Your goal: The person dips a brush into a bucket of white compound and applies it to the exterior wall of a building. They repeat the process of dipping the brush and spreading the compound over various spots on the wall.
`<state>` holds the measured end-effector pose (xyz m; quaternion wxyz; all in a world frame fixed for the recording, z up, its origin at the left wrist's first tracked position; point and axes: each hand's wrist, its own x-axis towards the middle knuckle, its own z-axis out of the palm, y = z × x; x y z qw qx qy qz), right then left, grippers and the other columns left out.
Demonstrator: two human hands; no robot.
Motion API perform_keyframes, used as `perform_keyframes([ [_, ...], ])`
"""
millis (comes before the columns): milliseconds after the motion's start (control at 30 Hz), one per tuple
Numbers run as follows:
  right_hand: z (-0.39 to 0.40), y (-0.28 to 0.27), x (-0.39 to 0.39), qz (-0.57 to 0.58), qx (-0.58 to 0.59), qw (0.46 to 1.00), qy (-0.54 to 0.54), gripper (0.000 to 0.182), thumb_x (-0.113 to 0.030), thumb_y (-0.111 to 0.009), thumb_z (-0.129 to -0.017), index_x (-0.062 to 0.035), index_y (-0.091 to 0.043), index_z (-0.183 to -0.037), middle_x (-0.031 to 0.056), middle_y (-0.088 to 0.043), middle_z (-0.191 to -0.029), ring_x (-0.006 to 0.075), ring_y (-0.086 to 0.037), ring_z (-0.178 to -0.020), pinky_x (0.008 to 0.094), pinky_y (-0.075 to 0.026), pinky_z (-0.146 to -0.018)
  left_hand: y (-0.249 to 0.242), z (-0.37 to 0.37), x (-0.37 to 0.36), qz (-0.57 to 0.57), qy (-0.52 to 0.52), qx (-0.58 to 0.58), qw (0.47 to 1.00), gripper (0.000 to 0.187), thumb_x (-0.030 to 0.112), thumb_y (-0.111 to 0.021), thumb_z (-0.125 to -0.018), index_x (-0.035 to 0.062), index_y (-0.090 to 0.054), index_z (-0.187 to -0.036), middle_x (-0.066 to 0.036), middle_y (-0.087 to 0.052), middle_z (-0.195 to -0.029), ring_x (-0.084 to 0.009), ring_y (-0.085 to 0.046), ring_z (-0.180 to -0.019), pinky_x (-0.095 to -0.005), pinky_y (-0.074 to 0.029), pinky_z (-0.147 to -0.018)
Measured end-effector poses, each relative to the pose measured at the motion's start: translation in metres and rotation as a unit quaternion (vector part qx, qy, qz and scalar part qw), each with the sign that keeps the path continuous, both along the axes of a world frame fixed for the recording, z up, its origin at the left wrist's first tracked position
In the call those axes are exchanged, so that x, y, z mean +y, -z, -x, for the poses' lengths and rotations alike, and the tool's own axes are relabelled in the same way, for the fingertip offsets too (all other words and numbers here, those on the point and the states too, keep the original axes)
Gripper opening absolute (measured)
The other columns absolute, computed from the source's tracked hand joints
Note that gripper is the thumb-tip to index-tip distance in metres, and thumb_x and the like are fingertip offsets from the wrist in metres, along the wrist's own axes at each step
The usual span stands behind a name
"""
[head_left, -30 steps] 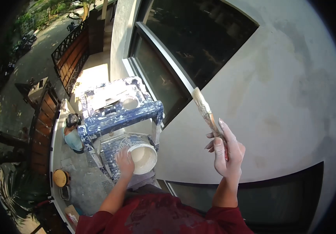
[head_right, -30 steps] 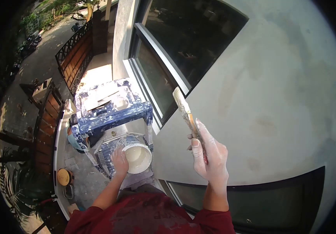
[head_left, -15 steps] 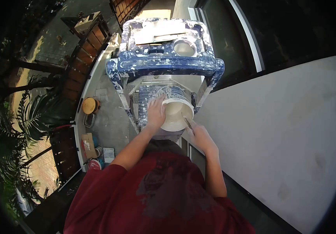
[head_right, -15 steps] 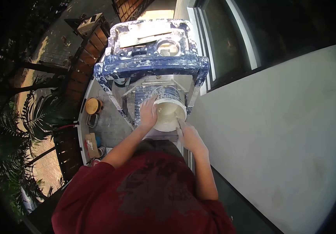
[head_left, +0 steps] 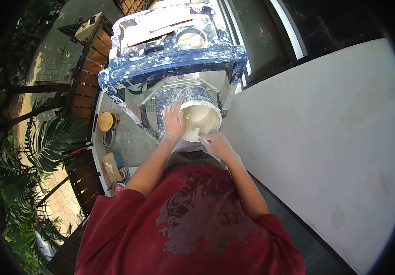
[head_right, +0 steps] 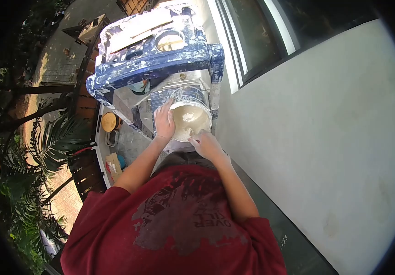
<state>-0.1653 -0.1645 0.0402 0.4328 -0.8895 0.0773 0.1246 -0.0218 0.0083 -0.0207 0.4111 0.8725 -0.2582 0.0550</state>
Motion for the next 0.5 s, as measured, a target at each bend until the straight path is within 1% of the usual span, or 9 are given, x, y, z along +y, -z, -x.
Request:
perform_keyframes([
  [67,-0.005,0.004,0.006,0.007,0.01,1.0,-0.009,0.028,-0.029,-0.07,-0.097,-0.0023,-0.078,-0.095,0.025,-0.068,-0.089,0.045,-0.067,-0.085,0.0523,-0.051,-0.079,0.002,0.003,0.0,0.005,-0.009,-0.022,1.0,0.044,0.028,-0.043,-0.111,0.0088,-0.062,-0.145,-0.013,-0.064,-0.147,-0.0351,-0.06,-0.127,-0.0483,-0.039,-0.111],
  [133,-0.007,0.005,0.009,0.017,0.021,0.999,-0.019,0.026,-0.028,-0.071,-0.095,-0.0028,-0.079,-0.098,0.0248,-0.068,-0.089,0.0452,-0.067,-0.083,0.0528,-0.052,-0.078,0.004,0.008,0.001,0.01,-0.008,-0.022,1.0,0.044,0.028,-0.043,-0.11,0.0089,-0.062,-0.145,-0.013,-0.064,-0.147,-0.0348,-0.059,-0.128,-0.048,-0.038,-0.111],
  [200,-0.009,0.004,0.013,0.023,0.009,0.999,-0.045,0.024,-0.024,-0.073,-0.094,-0.0033,-0.079,-0.104,0.0254,-0.07,-0.09,0.0462,-0.068,-0.082,0.0526,-0.054,-0.077,0.005,0.015,0.004,0.012,-0.01,-0.022,1.0,0.043,0.028,-0.044,-0.11,0.0091,-0.062,-0.145,-0.014,-0.064,-0.147,-0.0345,-0.058,-0.13,-0.0478,-0.038,-0.112],
  [233,-0.008,0.005,0.016,0.022,0.009,0.999,-0.046,0.024,-0.024,-0.073,-0.094,-0.0033,-0.079,-0.104,0.0254,-0.07,-0.09,0.0462,-0.068,-0.082,0.0526,-0.054,-0.077,0.006,0.017,0.005,0.011,-0.011,-0.018,1.0,0.043,0.028,-0.044,-0.11,0.0091,-0.063,-0.144,-0.014,-0.064,-0.146,-0.0343,-0.058,-0.13,-0.0477,-0.037,-0.112],
  [300,-0.01,0.009,0.019,0.063,-0.044,0.996,-0.039,0.025,-0.019,-0.071,-0.094,-0.0028,-0.078,-0.112,0.0255,-0.07,-0.092,0.0455,-0.069,-0.084,0.0528,-0.055,-0.078,0.006,0.016,0.009,0.012,-0.007,-0.021,1.0,0.043,0.028,-0.044,-0.11,0.0091,-0.063,-0.144,-0.014,-0.064,-0.146,-0.0342,-0.057,-0.131,-0.0476,-0.037,-0.112],
  [333,-0.012,0.011,0.02,0.065,-0.046,0.996,-0.035,0.025,-0.019,-0.071,-0.094,-0.0028,-0.078,-0.112,0.0255,-0.07,-0.092,0.0455,-0.069,-0.084,0.0528,-0.055,-0.078,0.005,0.016,0.009,0.01,-0.01,-0.021,1.0,0.043,0.028,-0.044,-0.11,0.0091,-0.064,-0.143,-0.014,-0.064,-0.146,-0.0344,-0.057,-0.131,-0.0477,-0.038,-0.111],
  [400,-0.013,0.018,0.022,0.077,-0.056,0.995,0.021,0.031,-0.019,-0.07,-0.095,-0.0047,-0.075,-0.122,0.0242,-0.071,-0.093,0.0458,-0.07,-0.086,0.0538,-0.056,-0.081,0.008,0.014,0.005,0.012,-0.012,-0.018,1.0,0.042,0.029,-0.044,-0.11,0.009,-0.064,-0.142,-0.014,-0.064,-0.145,-0.0347,-0.057,-0.13,-0.0479,-0.038,-0.111],
  [433,-0.011,0.028,0.023,0.079,-0.052,0.995,0.021,0.031,-0.019,-0.07,-0.095,-0.0047,-0.075,-0.122,0.0242,-0.071,-0.093,0.0458,-0.07,-0.086,0.0538,-0.056,-0.081,0.007,0.013,0.005,0.025,-0.014,-0.007,1.0,0.042,0.029,-0.044,-0.11,0.0092,-0.065,-0.141,-0.014,-0.064,-0.145,-0.035,-0.057,-0.13,-0.0479,-0.039,-0.11],
  [500,-0.014,0.049,0.023,0.178,0.019,0.984,0.003,0.039,-0.022,-0.07,-0.095,-0.0083,-0.071,-0.132,0.0228,-0.073,-0.096,0.0464,-0.072,-0.09,0.0535,-0.057,-0.083,0.002,0.011,0.004,0.036,-0.018,0.007,0.999,0.042,0.03,-0.044,-0.111,0.0098,-0.065,-0.141,-0.014,-0.064,-0.144,-0.036,-0.057,-0.13,-0.0478,-0.041,-0.109],
])
